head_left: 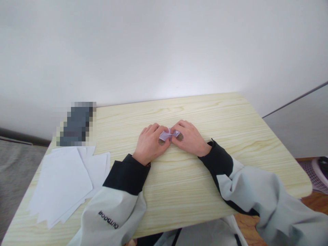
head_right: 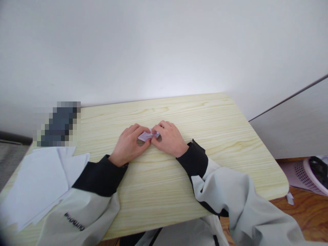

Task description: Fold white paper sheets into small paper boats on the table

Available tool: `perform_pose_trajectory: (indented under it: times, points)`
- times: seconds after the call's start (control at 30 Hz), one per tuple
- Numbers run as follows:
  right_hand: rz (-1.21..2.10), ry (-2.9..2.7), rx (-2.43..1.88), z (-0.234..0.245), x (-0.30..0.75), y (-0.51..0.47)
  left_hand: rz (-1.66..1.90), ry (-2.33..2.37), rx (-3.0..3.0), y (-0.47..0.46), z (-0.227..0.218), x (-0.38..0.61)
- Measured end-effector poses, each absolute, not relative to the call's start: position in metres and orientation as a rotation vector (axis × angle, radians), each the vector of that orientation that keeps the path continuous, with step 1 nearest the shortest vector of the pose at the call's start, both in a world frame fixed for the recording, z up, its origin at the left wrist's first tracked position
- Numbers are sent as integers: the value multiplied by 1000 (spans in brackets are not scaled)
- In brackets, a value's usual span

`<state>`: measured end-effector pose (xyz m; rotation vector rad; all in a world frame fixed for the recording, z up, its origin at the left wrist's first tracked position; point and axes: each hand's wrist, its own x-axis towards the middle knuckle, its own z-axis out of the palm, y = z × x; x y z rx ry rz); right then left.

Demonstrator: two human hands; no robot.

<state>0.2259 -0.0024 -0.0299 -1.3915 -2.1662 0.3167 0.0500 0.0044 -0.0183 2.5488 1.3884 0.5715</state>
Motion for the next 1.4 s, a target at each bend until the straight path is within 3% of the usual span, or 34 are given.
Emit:
perform_pose_trajectory:
  times: [1.0,1.4]
  points:
    - [300,-2165,-1336,-31,227,-3,595,1394,2563,4,-19,50]
    - [672,-1916,-1225,-35,256,10,846,1369,2178,13,-30,44]
